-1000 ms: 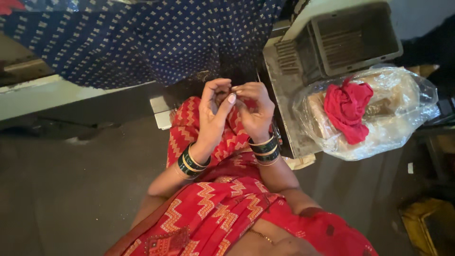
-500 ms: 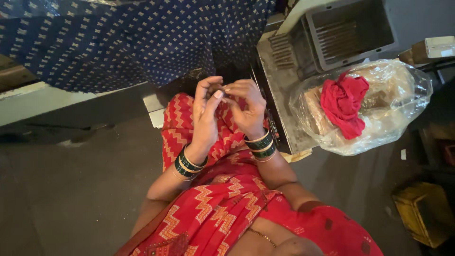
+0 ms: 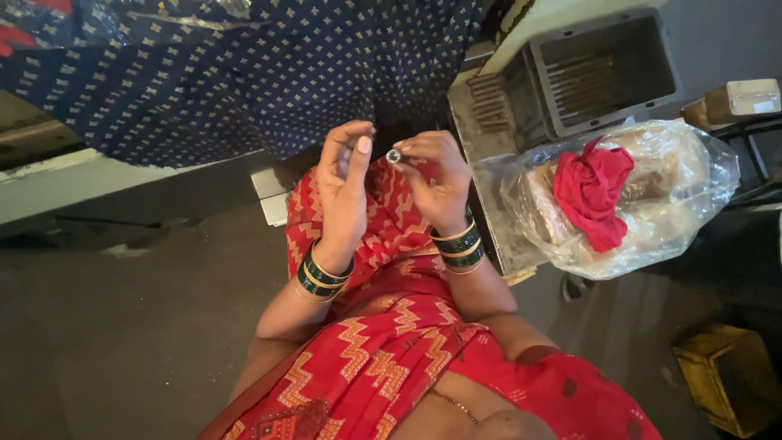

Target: The person wipes a small cylindrical metal part with a red cloth, then rubs the part against a wrapped surface. The person then wipes the wrapped surface with the cloth and handles a metal rod and a metal tray.

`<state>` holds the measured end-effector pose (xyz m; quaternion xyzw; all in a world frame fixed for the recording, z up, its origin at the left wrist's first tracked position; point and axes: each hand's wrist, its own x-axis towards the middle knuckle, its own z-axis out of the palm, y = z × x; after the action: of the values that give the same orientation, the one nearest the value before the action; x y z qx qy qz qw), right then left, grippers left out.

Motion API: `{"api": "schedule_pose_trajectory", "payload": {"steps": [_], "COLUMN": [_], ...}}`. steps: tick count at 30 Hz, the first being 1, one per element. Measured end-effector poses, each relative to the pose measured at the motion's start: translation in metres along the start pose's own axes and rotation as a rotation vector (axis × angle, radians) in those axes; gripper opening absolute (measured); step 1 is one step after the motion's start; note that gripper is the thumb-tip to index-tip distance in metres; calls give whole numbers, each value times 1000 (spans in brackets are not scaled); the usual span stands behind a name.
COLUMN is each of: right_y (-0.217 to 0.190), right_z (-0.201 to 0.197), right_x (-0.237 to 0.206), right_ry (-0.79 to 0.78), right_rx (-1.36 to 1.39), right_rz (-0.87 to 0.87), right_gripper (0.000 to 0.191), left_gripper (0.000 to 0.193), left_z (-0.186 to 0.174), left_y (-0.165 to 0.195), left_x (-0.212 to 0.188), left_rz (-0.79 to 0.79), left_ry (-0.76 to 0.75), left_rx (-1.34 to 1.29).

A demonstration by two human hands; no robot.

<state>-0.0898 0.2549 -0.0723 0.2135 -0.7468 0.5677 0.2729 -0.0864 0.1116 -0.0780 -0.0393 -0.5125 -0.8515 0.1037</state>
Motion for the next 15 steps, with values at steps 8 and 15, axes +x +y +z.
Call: {"api": "schedule_pose_trajectory", "payload": {"steps": [8,15], "right_y": [27,23], "right_z": [-7,-12], "right_x": [-5,-2], "right_ry": [122,128], "right_rx": [386,303], "right_rz": [240,128], "right_gripper": [36,38], "left_gripper": [6,3], "left_z": [1,7], "left_y": [-7,1], "left_x": [0,-6], "left_rz": [45,48], "left_ry": [-77,-125], "left_rx": [59,196]}}
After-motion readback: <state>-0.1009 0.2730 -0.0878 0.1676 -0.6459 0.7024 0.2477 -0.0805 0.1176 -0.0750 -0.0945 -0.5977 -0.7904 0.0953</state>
